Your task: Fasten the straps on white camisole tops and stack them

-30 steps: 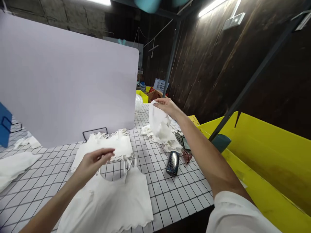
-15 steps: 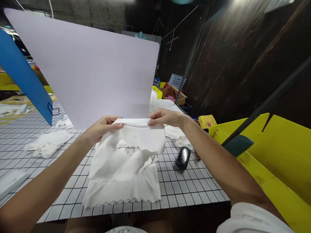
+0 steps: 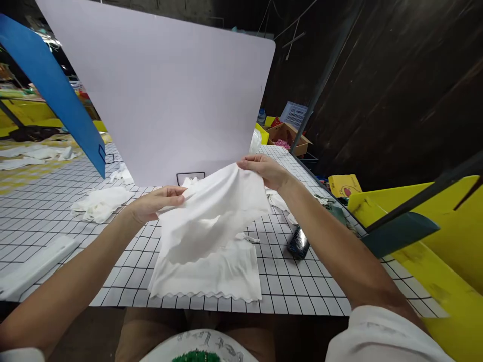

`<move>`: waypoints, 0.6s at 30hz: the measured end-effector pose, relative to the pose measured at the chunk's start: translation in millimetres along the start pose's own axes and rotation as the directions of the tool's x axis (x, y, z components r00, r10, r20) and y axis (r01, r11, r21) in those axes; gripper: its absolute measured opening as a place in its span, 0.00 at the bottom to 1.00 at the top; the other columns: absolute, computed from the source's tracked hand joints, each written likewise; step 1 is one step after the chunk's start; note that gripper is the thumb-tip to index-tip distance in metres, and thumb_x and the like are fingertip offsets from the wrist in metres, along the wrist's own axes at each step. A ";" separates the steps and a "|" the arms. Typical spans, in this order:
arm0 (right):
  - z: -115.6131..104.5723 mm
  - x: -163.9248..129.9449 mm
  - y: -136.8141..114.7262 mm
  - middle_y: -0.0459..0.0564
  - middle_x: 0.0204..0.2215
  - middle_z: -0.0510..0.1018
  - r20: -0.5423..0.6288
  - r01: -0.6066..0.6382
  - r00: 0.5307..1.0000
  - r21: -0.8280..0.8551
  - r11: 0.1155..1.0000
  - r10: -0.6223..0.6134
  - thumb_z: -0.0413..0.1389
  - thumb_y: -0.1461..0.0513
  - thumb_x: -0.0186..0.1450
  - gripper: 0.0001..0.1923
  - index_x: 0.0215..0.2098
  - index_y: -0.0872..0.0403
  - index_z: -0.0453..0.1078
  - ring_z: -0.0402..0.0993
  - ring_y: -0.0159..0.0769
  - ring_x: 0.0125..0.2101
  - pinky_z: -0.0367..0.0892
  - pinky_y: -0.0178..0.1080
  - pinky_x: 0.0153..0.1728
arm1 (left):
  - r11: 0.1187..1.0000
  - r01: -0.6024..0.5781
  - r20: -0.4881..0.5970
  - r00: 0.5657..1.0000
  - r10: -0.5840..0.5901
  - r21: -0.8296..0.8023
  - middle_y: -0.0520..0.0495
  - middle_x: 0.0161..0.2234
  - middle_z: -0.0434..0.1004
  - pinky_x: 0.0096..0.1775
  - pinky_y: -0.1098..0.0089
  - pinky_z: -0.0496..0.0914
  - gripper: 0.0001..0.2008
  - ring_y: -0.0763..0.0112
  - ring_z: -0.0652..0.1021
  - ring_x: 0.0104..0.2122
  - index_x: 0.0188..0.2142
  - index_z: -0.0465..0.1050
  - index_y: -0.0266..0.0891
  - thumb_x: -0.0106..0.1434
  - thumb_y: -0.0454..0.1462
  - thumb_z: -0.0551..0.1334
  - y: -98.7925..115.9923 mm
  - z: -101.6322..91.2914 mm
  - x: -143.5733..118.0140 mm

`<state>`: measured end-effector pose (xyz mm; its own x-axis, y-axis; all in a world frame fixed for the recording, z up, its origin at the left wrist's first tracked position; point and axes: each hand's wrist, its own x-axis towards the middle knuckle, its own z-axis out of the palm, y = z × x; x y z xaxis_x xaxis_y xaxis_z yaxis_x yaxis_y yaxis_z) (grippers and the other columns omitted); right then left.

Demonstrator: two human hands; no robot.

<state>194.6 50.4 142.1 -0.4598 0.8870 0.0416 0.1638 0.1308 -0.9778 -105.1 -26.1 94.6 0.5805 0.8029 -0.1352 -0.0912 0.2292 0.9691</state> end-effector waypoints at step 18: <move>70.9 3.8 19.9 0.44 0.30 0.78 -0.087 0.127 0.991 0.443 0.888 -0.099 0.73 0.51 0.49 0.20 0.33 0.53 0.76 0.72 0.29 0.32 0.70 0.34 0.36 | 0.908 -0.380 -0.287 0.863 0.416 0.175 0.48 0.28 0.80 0.31 0.72 0.73 0.15 0.71 0.78 0.28 0.33 0.77 0.35 0.56 0.45 0.73 8.7 26.7 19.8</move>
<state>134.3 25.0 108.2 -0.3961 0.9049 0.1559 -0.2995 0.0332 -0.9535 -72.9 -22.9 105.9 0.2310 0.9460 0.2276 -0.1615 -0.1934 0.9677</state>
